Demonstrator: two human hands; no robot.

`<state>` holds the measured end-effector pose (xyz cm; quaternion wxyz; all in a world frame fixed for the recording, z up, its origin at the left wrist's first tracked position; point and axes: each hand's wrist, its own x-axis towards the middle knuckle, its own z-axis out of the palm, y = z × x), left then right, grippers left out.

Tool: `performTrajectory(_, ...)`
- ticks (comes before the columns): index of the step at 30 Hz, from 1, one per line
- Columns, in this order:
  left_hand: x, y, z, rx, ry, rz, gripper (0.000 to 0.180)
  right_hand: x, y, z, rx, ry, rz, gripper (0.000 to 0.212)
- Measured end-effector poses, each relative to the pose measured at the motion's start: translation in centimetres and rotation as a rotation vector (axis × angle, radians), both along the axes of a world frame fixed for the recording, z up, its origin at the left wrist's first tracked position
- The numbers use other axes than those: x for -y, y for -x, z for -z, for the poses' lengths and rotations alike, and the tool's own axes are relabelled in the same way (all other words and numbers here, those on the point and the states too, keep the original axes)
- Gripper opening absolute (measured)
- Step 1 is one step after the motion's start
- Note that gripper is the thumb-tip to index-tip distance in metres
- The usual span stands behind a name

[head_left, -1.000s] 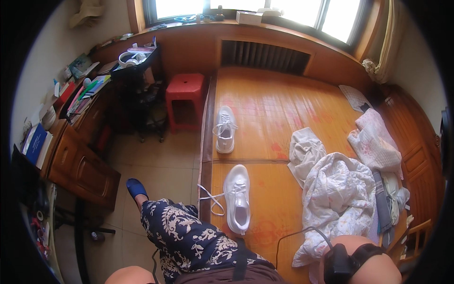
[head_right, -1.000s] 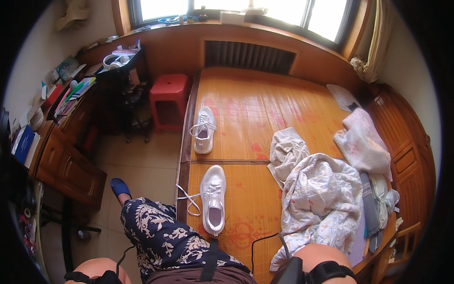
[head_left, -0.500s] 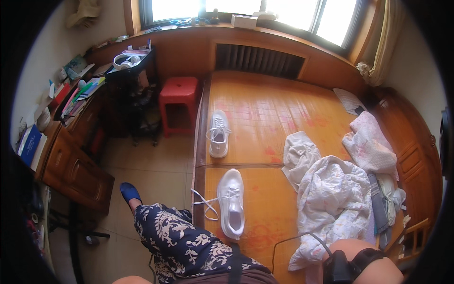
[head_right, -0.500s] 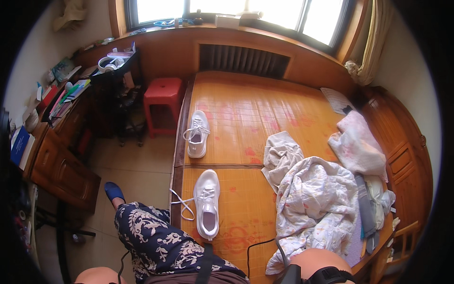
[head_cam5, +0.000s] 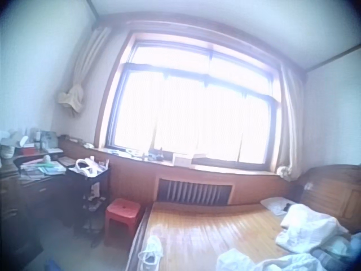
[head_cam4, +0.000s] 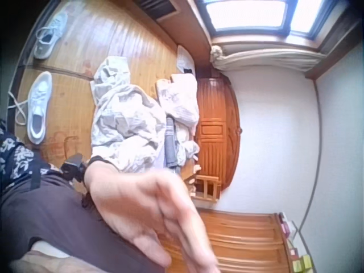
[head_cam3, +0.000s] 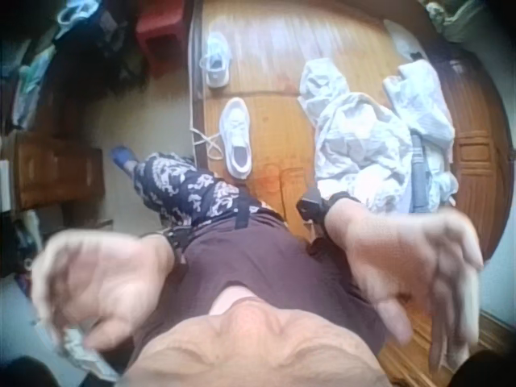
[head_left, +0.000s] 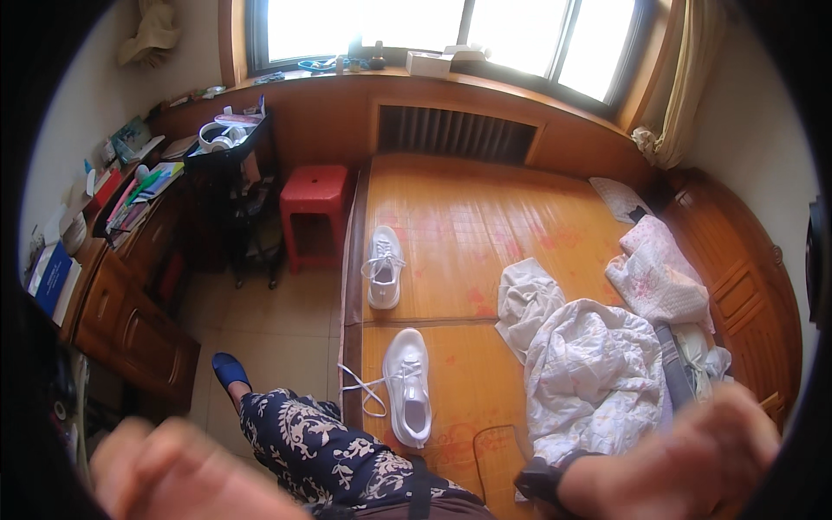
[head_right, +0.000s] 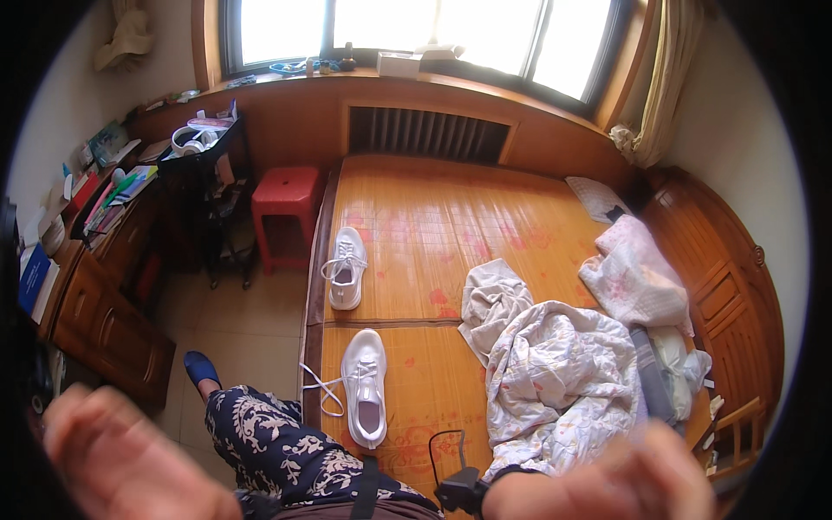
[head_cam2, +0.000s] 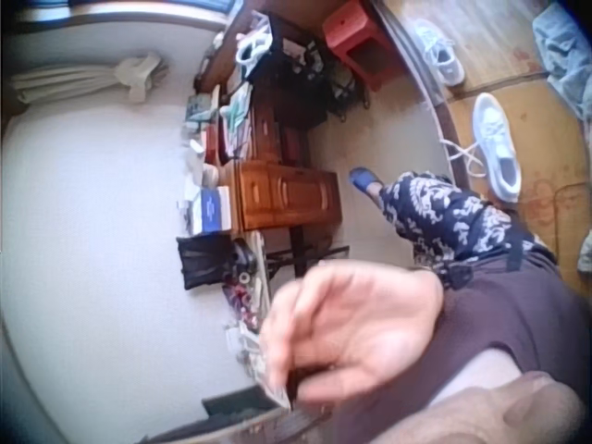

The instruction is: The person laces a white shoe by hand while sitting, threading and pulling the laces through the eyelets.

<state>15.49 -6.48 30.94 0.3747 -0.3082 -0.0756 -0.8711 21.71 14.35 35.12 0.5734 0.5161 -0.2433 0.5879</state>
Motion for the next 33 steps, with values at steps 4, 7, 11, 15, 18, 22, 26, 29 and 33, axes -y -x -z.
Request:
performTrajectory(4,-6.6,8.3,10.6,0.752,0.73,0.187,0.019,-3.6,6.6,11.8,1.02,-0.183,0.517,0.022)
performTrajectory(7,-8.5,12.2,22.8,1.249,0.899,0.427,0.02,-3.3,11.1,20.4,1.622,-0.318,0.189,0.017)
performTrajectory(11,-11.4,12.3,31.5,1.607,1.007,0.554,0.024,-4.7,12.7,34.5,1.8,-0.354,0.305,0.014)
performTrajectory(15,-10.9,11.8,35.5,1.71,1.106,0.759,0.024,-3.8,11.5,39.1,1.948,-0.651,0.679,0.029)
performTrajectory(18,-11.0,12.6,37.1,1.635,1.101,0.747,0.024,-3.2,11.2,39.9,1.974,-0.695,0.741,0.037)
performTrajectory(22,-11.9,12.4,37.2,1.615,1.074,0.639,0.028,-3.0,11.1,40.2,1.964,-0.63,0.755,0.033)
performTrajectory(26,-11.4,11.8,37.2,1.704,1.093,0.607,0.032,-3.0,10.7,40.1,1.989,-0.587,0.754,0.028)
performTrajectory(29,-11.0,11.7,38.3,1.766,1.124,0.469,0.028,-2.9,10.6,40.1,1.978,-0.561,0.737,0.027)
performTrajectory(33,-10.0,11.4,39.8,1.7,1.415,0.49,0.03,-2.7,10.7,40.4,1.985,-0.546,0.711,0.027)
